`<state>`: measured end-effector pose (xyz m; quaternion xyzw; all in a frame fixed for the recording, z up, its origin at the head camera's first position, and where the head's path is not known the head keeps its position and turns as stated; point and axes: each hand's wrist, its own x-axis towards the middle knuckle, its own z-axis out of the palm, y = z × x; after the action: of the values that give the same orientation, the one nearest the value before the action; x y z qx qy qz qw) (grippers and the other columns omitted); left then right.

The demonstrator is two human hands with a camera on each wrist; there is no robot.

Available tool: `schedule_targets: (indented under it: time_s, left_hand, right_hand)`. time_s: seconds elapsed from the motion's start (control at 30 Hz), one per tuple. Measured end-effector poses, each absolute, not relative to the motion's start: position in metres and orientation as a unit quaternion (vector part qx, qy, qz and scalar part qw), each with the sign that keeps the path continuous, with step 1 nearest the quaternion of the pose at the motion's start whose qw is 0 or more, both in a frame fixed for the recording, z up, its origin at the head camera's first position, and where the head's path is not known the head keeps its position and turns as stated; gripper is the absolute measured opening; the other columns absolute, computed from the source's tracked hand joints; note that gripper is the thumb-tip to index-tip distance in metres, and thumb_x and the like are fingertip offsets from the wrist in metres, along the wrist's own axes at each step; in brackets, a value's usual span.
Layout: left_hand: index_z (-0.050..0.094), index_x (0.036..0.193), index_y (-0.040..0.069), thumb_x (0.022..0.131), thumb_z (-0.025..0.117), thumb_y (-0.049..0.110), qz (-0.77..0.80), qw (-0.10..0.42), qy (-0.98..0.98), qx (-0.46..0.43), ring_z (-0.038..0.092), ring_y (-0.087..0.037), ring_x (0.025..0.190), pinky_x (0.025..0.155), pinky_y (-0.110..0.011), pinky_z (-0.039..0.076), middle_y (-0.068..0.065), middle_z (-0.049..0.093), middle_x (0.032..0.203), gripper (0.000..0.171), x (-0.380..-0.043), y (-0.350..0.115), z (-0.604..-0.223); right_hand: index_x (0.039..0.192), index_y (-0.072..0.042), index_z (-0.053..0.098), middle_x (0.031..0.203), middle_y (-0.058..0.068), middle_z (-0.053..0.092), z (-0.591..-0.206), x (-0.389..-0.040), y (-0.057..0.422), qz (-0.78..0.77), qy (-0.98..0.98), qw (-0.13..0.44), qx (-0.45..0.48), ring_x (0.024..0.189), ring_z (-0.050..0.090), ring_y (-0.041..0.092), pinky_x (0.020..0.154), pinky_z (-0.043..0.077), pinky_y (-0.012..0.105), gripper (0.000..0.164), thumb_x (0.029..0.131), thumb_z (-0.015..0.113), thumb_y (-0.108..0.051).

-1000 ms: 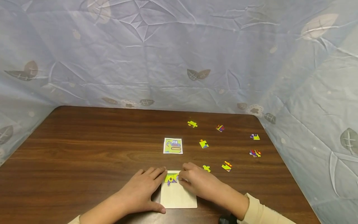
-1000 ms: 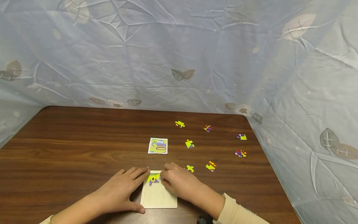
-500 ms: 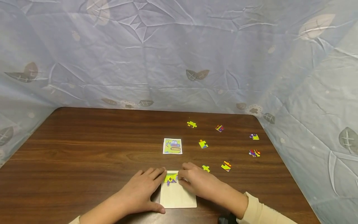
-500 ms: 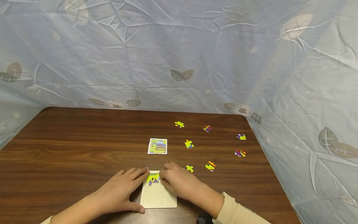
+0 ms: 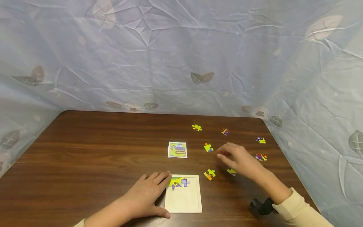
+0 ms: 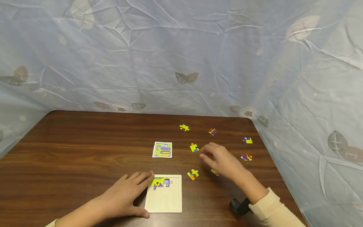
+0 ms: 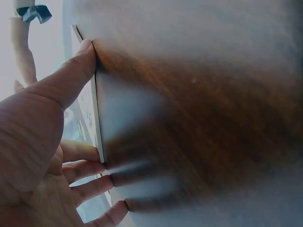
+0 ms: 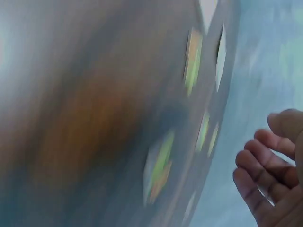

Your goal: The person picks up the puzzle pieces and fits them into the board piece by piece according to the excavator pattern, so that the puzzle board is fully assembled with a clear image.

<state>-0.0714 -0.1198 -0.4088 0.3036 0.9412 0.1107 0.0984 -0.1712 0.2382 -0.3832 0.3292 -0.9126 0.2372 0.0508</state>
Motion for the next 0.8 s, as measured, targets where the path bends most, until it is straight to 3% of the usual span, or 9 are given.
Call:
schedule_targets:
  time_s: [0.3,0.43,0.53,0.67,0.8]
  left_hand:
    - [0.041,0.160,0.008,0.075,0.073,0.079,0.110,0.099,0.944,0.293,0.050,-0.032,0.146,0.110,-0.064,0.045,-0.010,0.045,0.166,0.116,-0.069,-0.122,-0.410]
    - [0.039,0.161,0.008,0.075,0.072,0.080,0.106,0.103,0.944,0.295,0.049,-0.032,0.147,0.110,-0.064,0.045,-0.009,0.043,0.167,0.117,-0.069,-0.122,-0.409]
    - [0.038,0.162,0.008,0.075,0.070,0.081,0.102,0.106,0.943,0.300,0.048,-0.032,0.148,0.111,-0.064,0.045,-0.009,0.042,0.168,0.118,-0.070,-0.121,-0.409]
    - [0.038,0.162,0.009,0.075,0.071,0.081,0.101,0.107,0.943,0.299,0.047,-0.032,0.149,0.111,-0.063,0.045,-0.010,0.042,0.168,0.118,-0.069,-0.119,-0.409]
    - [0.038,0.162,0.009,0.075,0.071,0.081,0.101,0.104,0.944,0.296,0.048,-0.032,0.149,0.111,-0.062,0.045,-0.009,0.042,0.168,0.118,-0.068,-0.119,-0.409]
  right_hand:
    - [0.097,0.003,0.068,0.087,0.018,0.071,-0.396,-0.234,0.352,0.181,-0.970,0.080,0.143,0.074,0.065,0.026,0.067,0.051,0.039,0.018,0.100,0.069,-0.015]
    - [0.099,0.011,0.064,0.091,0.030,0.069,-0.411,-0.246,0.386,0.174,-0.976,0.088,0.100,0.084,0.067,0.043,0.074,0.053,0.053,0.027,0.097,0.070,-0.015]
    - [0.106,0.017,0.062,0.100,0.038,0.068,-0.416,-0.247,0.401,0.172,-0.979,0.076,0.078,0.093,0.066,0.052,0.082,0.052,0.062,0.039,0.097,0.070,-0.020]
    - [0.115,0.021,0.061,0.109,0.041,0.067,-0.417,-0.246,0.403,0.168,-0.982,0.046,0.070,0.102,0.064,0.056,0.090,0.051,0.065,0.059,0.100,0.067,-0.035]
    - [0.115,0.022,0.062,0.109,0.041,0.066,-0.419,-0.248,0.401,0.159,-0.985,0.039,0.062,0.101,0.063,0.055,0.089,0.050,0.064,0.062,0.100,0.067,-0.038]
